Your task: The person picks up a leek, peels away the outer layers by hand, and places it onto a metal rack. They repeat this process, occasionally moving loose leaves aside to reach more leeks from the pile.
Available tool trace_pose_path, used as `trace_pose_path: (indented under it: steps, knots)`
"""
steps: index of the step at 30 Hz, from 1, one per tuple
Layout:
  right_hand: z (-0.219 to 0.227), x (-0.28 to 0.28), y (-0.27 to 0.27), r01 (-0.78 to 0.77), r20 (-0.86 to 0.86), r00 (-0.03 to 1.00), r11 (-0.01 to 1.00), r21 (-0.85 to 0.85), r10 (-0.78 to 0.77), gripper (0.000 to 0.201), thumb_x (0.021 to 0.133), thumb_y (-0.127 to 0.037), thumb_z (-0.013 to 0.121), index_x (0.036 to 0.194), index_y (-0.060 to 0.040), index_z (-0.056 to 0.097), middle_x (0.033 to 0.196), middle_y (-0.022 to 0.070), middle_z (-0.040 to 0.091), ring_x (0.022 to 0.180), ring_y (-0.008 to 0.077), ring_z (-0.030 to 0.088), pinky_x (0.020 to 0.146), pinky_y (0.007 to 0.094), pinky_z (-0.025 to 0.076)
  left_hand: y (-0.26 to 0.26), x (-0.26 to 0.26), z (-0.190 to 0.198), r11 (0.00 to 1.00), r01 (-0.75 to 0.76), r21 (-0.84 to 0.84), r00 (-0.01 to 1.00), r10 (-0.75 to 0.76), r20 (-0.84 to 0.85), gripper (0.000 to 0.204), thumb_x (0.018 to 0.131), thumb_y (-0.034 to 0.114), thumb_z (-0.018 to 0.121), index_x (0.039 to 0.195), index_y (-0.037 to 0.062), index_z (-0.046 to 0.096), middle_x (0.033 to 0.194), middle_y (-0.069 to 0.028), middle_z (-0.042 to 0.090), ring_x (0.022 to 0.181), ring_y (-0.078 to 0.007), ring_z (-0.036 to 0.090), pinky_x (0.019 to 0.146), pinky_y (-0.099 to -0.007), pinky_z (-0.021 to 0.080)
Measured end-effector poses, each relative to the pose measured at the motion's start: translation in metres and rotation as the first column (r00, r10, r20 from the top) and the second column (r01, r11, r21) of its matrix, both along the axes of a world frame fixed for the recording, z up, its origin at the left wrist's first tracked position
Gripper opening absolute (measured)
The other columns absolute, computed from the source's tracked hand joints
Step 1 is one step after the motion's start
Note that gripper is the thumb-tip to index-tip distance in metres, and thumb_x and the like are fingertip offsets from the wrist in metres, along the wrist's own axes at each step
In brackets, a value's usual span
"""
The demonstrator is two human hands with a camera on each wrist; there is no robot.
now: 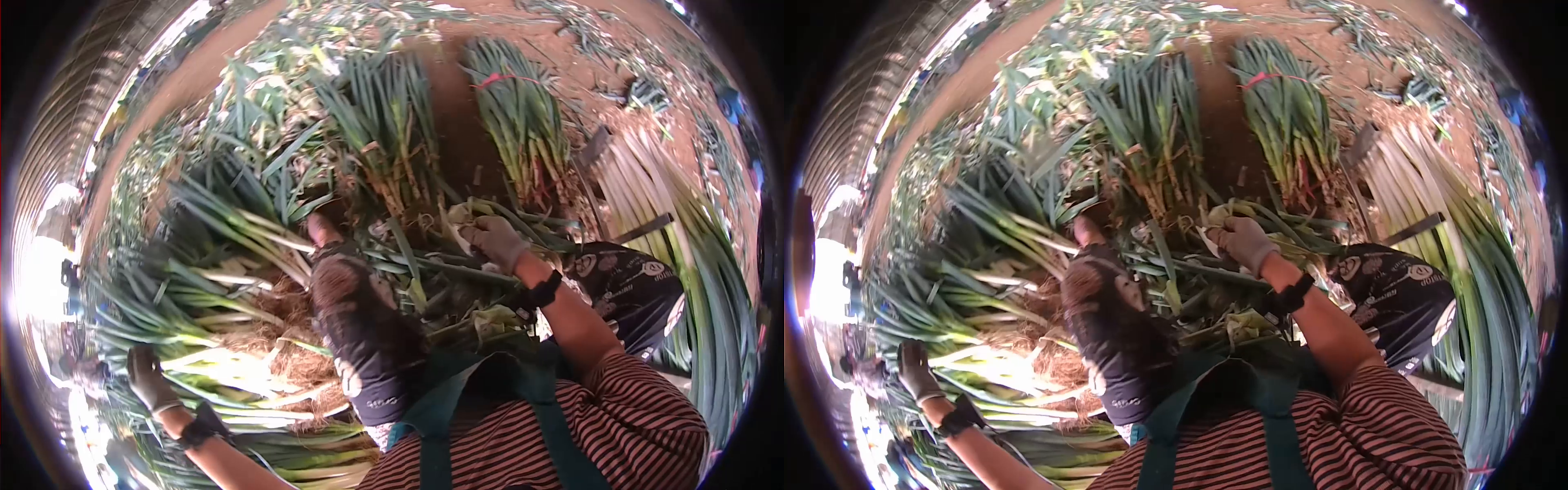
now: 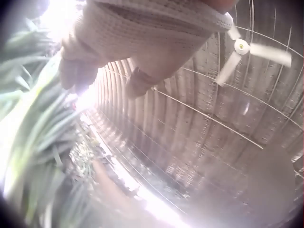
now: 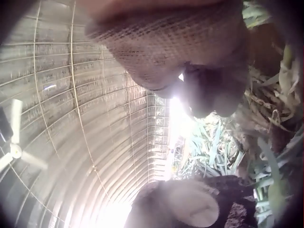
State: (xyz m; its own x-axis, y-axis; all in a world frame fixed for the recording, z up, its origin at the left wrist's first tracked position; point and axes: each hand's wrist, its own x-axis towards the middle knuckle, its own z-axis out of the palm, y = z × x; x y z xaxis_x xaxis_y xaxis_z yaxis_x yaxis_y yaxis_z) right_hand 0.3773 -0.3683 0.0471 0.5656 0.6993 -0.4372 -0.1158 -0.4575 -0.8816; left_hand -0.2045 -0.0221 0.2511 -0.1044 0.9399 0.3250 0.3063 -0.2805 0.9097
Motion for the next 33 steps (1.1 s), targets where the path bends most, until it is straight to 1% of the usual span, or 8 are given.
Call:
trace_pose_path:
  steps: [4,5,6,10,17,21,28,33]
  knots:
    - [-0.033,0.025,-0.01,-0.047,0.472,0.864,0.964,-0.263,0.172,0.044,0.085,-0.038,0.068,0.108,-0.001,0.064,0.093,0.017,0.069,0.085,0.0293,0.066,0.075,0.0398,0.05,-0.076,0.205,-0.024,0.954,0.273,-0.123,0.96,-0.261,0.1,0.026,0.091,0.001,0.058,0.117,-0.0022,0.062,0.113,-0.0096,0.061,0.091,-0.0145,0.061,0.079,-0.0265,0.054]
    - [-0.043,0.032,-0.012,-0.04,0.476,0.861,0.957,-0.288,0.179,0.049,0.084,-0.039,0.068,0.113,-0.0008,0.062,0.102,0.021,0.068,0.098,0.0356,0.064,0.084,0.0422,0.048,-0.097,0.245,-0.025,0.931,0.353,-0.095,0.927,-0.362,-0.098,0.027,0.094,0.006,0.058,0.118,-0.006,0.058,0.11,-0.0093,0.063,0.091,-0.0147,0.062,0.079,-0.0275,0.054]
    - [-0.043,0.035,-0.013,-0.038,0.448,0.878,0.957,-0.286,0.169,0.049,0.083,-0.039,0.069,0.113,-0.0008,0.062,0.102,0.0209,0.068,0.099,0.0354,0.064,0.084,0.042,0.049,-0.108,0.275,-0.033,0.866,0.457,-0.202,0.885,-0.418,0.206,0.028,0.094,0.012,0.059,0.118,-0.0038,0.059,0.105,-0.0096,0.064,0.092,-0.0147,0.062,0.079,-0.0271,0.054]
    - [-0.066,0.049,-0.024,0.03,0.383,0.921,0.965,-0.26,0.075,0.051,0.081,-0.04,0.069,0.114,-0.001,0.061,0.104,0.0207,0.066,0.1,0.0356,0.063,0.087,0.042,0.047,-0.126,0.353,-0.064,0.689,0.664,-0.29,0.74,-0.549,0.39,0.033,0.092,0.014,0.063,0.121,-0.0022,0.056,0.103,-0.01,0.067,0.088,-0.0163,0.065,0.079,-0.0267,0.053]
    - [-0.112,0.13,-0.041,0.51,0.614,0.754,0.797,-0.324,-0.234,0.05,0.082,-0.037,0.068,0.118,-0.0034,0.06,0.112,0.0163,0.066,0.104,0.0349,0.062,0.088,0.0425,0.048,-0.101,0.368,-0.115,0.555,0.656,-0.511,0.754,-0.491,0.435,0.032,0.093,0.019,0.061,0.119,-0.0007,0.057,0.097,-0.0073,0.064,0.085,-0.017,0.063,0.078,-0.0278,0.051]
    - [-0.118,0.156,-0.038,0.555,0.636,0.729,0.762,-0.334,-0.252,0.04,0.087,-0.031,0.061,0.115,-0.0025,0.059,0.106,0.0216,0.065,0.096,0.0354,0.063,0.082,0.0431,0.049,-0.103,0.371,-0.106,0.545,0.672,-0.502,0.741,-0.484,0.466,0.032,0.094,0.018,0.06,0.118,-0.0021,0.056,0.099,-0.0105,0.065,0.082,-0.0193,0.064,0.078,-0.0314,0.053]
    - [-0.15,0.144,0.053,0.242,0.511,0.851,0.953,-0.183,-0.118,0.046,0.086,-0.032,0.061,0.12,-0.0018,0.059,0.105,0.0203,0.067,0.099,0.0359,0.064,0.085,0.0418,0.05,-0.116,0.382,-0.107,0.532,0.647,-0.546,0.762,-0.415,0.498,0.03,0.092,0.013,0.058,0.117,-0.0042,0.055,0.098,-0.0139,0.065,0.082,-0.0221,0.065,0.077,-0.0338,0.054]
    - [-0.204,0.147,0.143,0.079,0.49,0.864,0.933,-0.351,0.111,0.042,0.092,-0.027,0.056,0.124,0.0,0.055,0.114,0.0241,0.063,0.103,0.036,0.062,0.085,0.043,0.051,-0.12,0.392,-0.108,0.494,0.619,-0.611,0.784,-0.429,0.448,0.033,0.092,0.02,0.063,0.118,-0.0005,0.057,0.099,-0.0124,0.066,0.082,-0.0208,0.065,0.074,-0.0326,0.055]
